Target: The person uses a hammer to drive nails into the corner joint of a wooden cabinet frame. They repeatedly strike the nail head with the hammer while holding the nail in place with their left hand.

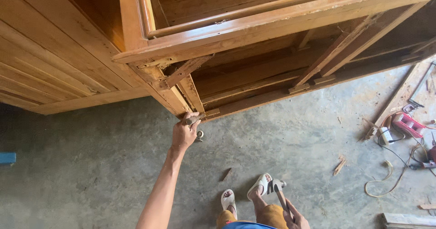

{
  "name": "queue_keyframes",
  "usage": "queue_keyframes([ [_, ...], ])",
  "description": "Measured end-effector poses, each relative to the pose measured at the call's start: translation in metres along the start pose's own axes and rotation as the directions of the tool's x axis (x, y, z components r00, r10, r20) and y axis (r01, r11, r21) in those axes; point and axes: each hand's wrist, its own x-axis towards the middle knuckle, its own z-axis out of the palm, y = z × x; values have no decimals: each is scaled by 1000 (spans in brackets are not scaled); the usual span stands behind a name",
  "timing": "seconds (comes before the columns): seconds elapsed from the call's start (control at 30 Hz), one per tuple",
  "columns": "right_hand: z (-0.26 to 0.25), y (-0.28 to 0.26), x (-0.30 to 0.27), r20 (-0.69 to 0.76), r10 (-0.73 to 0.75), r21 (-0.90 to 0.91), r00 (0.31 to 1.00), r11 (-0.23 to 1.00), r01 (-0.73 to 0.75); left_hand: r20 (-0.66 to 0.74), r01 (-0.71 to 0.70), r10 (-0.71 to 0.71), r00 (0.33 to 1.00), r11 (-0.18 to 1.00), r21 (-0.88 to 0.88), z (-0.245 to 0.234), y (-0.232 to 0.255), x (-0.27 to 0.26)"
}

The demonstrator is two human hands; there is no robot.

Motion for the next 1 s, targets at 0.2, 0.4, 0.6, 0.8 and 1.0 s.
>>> queue_keyframes([
  [0.2, 1, -6, -9, 16, 14, 5, 1000, 1000, -14, 2, -5, 6, 1000, 998, -69, -11, 12, 1],
  [0.4, 11, 4, 4, 10, -50, -37, 999, 998, 51, 11, -13, 13, 1000, 1000, -19, -6, 5, 0],
  [0.6, 16, 4, 7, 12, -83, -80, 996, 993, 84, -31, -50, 51, 998, 999, 11, -1, 2, -1],
  [0.8, 18, -1, 5, 39, -78, -93, 996, 992, 81, 6, 11, -11, 1000, 999, -47, -2, 0, -3],
  [1.0, 18, 0, 7, 49, -119, -134, 992, 983, 125, -19, -38, 38, 999, 999, -15, 1, 3, 0],
])
